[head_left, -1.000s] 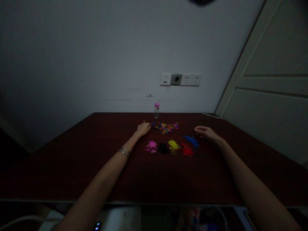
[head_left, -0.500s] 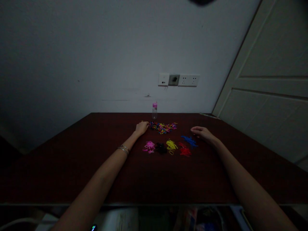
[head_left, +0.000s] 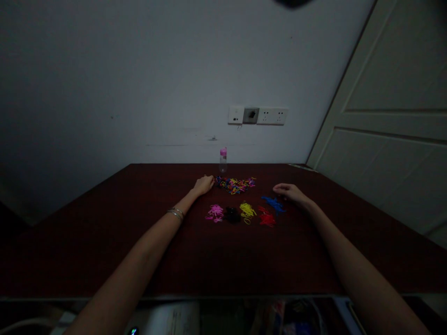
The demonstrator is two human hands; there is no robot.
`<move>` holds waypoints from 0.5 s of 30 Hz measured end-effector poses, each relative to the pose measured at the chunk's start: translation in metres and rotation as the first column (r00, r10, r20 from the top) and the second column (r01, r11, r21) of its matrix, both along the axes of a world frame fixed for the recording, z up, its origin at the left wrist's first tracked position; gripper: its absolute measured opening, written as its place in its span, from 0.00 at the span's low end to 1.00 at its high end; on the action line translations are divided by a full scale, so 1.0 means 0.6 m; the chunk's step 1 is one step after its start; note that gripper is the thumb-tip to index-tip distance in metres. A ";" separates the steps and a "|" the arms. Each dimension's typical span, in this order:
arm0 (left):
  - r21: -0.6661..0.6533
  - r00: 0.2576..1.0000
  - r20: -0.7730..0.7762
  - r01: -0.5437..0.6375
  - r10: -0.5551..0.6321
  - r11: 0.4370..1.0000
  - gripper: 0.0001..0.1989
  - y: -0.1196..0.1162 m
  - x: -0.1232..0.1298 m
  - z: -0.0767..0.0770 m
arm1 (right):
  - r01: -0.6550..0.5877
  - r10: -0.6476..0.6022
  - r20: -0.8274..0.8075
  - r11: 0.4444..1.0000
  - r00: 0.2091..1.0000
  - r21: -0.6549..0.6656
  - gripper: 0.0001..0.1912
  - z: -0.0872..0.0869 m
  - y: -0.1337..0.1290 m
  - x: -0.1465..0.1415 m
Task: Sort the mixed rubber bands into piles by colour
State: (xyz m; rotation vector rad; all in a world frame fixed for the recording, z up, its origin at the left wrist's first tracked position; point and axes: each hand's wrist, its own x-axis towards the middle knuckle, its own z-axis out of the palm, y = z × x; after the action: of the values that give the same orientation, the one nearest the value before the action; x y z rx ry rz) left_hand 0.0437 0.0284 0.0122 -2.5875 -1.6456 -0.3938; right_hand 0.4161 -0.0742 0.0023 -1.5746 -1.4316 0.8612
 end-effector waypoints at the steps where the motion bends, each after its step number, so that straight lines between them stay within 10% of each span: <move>1: -0.018 0.999 0.027 0.026 -0.026 0.999 0.12 0.001 -0.003 0.001 | -0.005 0.005 0.006 1.000 1.000 0.000 0.18 0.000 0.000 -0.001; 6: -0.201 0.944 0.275 0.242 -0.182 0.949 0.09 -0.004 -0.025 0.021 | 0.006 -0.006 0.028 1.000 1.000 0.011 0.17 -0.001 0.002 -0.001; 15: -0.579 0.829 0.520 0.518 -0.205 0.629 0.07 -0.077 -0.047 0.060 | 0.009 -0.010 0.033 1.000 0.999 0.019 0.16 -0.010 0.010 0.008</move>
State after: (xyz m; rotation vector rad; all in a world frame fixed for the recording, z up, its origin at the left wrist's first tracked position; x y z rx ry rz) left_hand 0.0158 -0.0177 0.0483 -3.6985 -1.5579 -0.3994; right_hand 0.4207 -0.0685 -0.0039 -1.5867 -1.4504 0.8173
